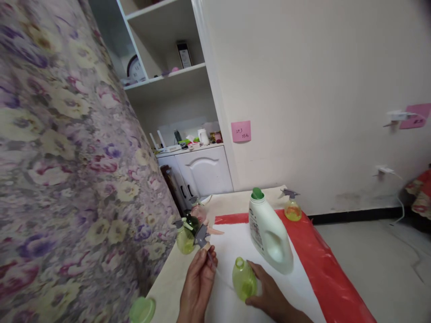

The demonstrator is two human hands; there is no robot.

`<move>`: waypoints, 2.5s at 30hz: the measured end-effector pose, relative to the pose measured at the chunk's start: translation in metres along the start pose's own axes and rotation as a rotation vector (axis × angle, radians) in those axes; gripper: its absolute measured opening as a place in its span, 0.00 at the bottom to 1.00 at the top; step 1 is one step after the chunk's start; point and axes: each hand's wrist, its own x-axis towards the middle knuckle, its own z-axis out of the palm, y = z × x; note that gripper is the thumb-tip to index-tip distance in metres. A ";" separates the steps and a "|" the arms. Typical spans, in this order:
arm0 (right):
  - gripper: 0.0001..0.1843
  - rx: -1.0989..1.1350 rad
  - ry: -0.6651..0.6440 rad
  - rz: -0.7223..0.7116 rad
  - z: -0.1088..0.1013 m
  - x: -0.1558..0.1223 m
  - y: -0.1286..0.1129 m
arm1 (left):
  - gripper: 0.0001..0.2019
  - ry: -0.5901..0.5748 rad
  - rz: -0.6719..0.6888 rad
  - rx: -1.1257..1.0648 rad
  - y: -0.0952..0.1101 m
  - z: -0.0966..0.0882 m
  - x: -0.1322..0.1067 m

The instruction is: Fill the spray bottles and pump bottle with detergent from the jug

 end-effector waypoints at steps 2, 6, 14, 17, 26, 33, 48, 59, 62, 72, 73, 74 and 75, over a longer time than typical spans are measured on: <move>0.50 0.018 0.005 0.013 0.002 0.002 0.002 | 0.06 -0.043 0.071 -0.046 0.008 0.016 -0.008; 0.48 0.064 0.001 0.011 0.005 0.004 0.005 | 0.15 -0.130 0.227 -0.011 0.012 0.045 -0.013; 0.46 0.119 0.010 0.005 0.004 0.004 0.004 | 0.18 -0.187 0.266 0.091 -0.022 0.063 -0.005; 0.47 0.146 0.014 0.017 0.006 0.005 0.003 | 0.17 -0.183 0.250 0.166 -0.034 0.058 -0.004; 0.42 0.292 0.059 -0.088 -0.001 0.005 -0.017 | 0.19 -0.218 0.159 0.427 -0.065 0.035 -0.018; 0.39 0.345 0.030 -0.084 -0.016 -0.014 -0.043 | 0.17 -0.153 0.089 0.401 -0.067 0.035 -0.037; 0.41 0.436 -0.053 -0.119 -0.025 -0.038 -0.065 | 0.20 -0.125 0.069 0.328 -0.052 0.043 -0.067; 0.41 0.577 -0.085 -0.132 -0.027 -0.041 -0.074 | 0.21 -0.361 -0.060 0.185 -0.049 0.033 -0.059; 0.41 0.550 -0.066 -0.122 -0.028 -0.040 -0.073 | 0.24 -0.416 -0.033 0.332 -0.038 0.033 -0.058; 0.40 0.433 -0.051 -0.169 -0.033 -0.040 -0.073 | 0.28 -0.429 0.041 0.619 -0.017 0.033 -0.047; 0.41 0.427 -0.049 -0.164 -0.033 -0.041 -0.074 | 0.29 -0.414 0.060 0.618 -0.019 0.035 -0.047; 0.41 0.422 -0.046 -0.159 -0.033 -0.041 -0.075 | 0.28 -0.397 0.076 0.606 -0.021 0.036 -0.047; 0.41 0.420 -0.038 -0.153 -0.033 -0.041 -0.076 | 0.28 -0.380 0.093 0.584 -0.023 0.036 -0.047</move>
